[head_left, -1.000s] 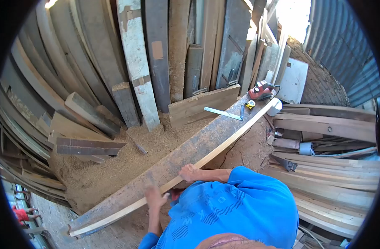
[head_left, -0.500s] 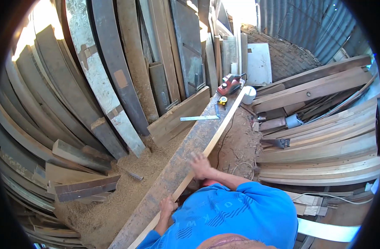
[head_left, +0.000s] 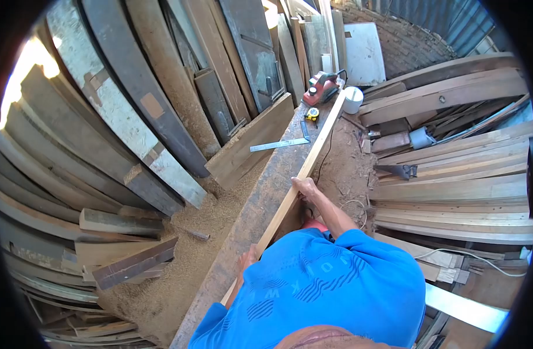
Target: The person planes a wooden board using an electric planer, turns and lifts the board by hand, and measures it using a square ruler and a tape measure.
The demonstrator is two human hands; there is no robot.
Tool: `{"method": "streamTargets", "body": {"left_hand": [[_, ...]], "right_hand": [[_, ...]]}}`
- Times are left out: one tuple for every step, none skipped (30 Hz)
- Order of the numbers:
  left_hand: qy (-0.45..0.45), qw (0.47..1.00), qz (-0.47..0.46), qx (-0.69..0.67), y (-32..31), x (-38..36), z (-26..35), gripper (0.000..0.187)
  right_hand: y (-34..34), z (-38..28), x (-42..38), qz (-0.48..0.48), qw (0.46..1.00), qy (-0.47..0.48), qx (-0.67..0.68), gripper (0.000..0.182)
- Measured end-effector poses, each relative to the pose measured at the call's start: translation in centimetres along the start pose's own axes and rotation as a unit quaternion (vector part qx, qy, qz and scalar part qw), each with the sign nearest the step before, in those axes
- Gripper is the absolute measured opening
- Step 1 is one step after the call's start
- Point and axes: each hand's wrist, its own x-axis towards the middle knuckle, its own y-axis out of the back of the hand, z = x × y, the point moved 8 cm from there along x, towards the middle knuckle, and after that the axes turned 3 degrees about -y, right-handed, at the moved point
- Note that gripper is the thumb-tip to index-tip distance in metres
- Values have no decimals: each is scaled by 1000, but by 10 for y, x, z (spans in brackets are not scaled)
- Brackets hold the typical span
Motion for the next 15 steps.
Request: {"method": "streamTargets", "body": {"left_hand": [[-9,1000,5,-8,11,20,23,54],[-22,1000,10,-18,19,42,46,54],[-37,999,14,-24,27,56,70,53],[-49,998,17,-31,34,66,93,51],[-58,997,21,-40,36,71,109,50],[-55,998,4,-32,28,78,115,51],[-53,998,-8,-26,16,93,119,51],[-55,998,-15,-23,6,115,127,52],[-61,998,9,1,-9,125,121,54],[-71,996,37,24,-11,128,127,56],[-55,998,22,34,-20,132,127,59],[-37,998,4,45,-17,129,138,62],[-41,998,25,41,-31,126,132,61],[-40,997,44,39,-42,126,124,61],[-28,999,19,25,-32,132,135,61]], "right_hand": [[-2,-4,1,-1,1000,2,-16,59],[0,-7,3,1,999,5,-32,59],[5,-9,5,2,999,6,-50,60],[3,-12,5,-87,991,-28,-99,70],[6,-9,1,-136,981,-66,-118,70],[10,-8,-4,-185,967,-103,-138,69],[15,-13,-10,-233,950,-136,-159,69],[20,-26,-16,-265,929,-119,-230,66],[29,-48,-22,-289,904,-93,-302,64],[41,-86,-26,-307,879,-15,-365,63],[54,-126,-27,-269,880,51,-389,61],[66,-160,-6,-188,871,151,-429,56],[74,-190,13,-107,846,246,-460,52],[80,-203,41,-62,837,257,-479,49],[81,-212,70,-21,827,266,-495,48]]}}
